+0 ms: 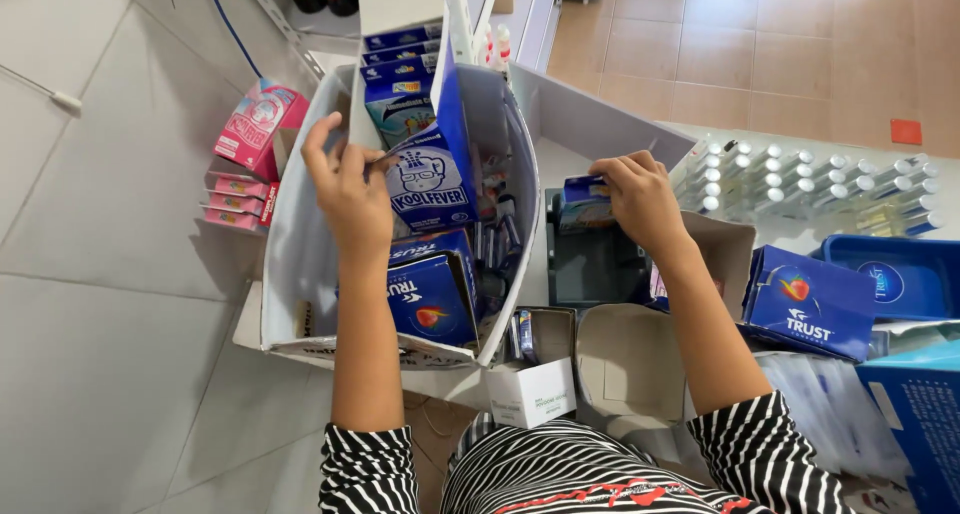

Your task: The person organizes small boxes of dental floss and other items from a large white bin into smaller cardboard boxes. They pick up boxes, open them, and place them into designated containers on the floor.

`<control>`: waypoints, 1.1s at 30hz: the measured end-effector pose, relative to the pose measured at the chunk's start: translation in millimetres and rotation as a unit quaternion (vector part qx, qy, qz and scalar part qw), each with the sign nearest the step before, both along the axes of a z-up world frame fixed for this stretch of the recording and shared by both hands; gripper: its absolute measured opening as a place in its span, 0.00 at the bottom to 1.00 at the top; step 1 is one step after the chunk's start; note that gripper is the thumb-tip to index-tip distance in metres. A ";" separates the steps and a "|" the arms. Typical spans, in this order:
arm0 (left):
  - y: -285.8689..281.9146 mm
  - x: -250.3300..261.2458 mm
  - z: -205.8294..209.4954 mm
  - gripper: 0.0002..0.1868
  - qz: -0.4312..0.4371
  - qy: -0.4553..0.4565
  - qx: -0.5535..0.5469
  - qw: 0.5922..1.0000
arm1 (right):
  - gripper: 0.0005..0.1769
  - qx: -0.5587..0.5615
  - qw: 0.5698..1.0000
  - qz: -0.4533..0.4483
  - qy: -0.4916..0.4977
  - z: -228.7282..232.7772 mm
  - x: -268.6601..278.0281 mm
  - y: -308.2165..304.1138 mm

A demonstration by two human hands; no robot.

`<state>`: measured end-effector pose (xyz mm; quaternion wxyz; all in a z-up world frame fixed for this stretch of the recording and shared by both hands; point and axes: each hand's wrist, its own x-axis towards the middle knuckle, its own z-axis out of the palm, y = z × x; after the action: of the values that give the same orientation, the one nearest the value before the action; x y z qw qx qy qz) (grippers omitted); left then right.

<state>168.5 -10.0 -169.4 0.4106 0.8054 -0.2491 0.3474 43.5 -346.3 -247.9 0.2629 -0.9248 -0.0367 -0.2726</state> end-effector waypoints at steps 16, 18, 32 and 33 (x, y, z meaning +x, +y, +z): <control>-12.3 -8.9 22.7 0.13 0.066 0.013 0.275 0.959 | 0.12 0.125 0.987 -0.079 -0.068 -3.8 -2.0 6.4; -12.0 -10.3 24.1 0.13 0.047 0.032 0.278 0.959 | 0.11 0.107 0.988 -0.067 -0.086 16.0 -2.7 18.8; -1.8 -70.1 40.9 0.13 0.054 0.056 0.300 0.951 | 0.14 -0.118 0.983 0.132 -0.042 124.6 92.9 124.9; -0.6 -72.9 40.8 0.13 0.058 0.054 0.299 0.951 | 0.14 -0.118 0.983 0.134 -0.045 117.5 103.2 125.9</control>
<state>95.6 -10.5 -128.7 0.1426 0.9218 -0.2723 0.2360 146.7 -220.4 -130.3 0.1839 -0.9229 -0.2042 -0.2697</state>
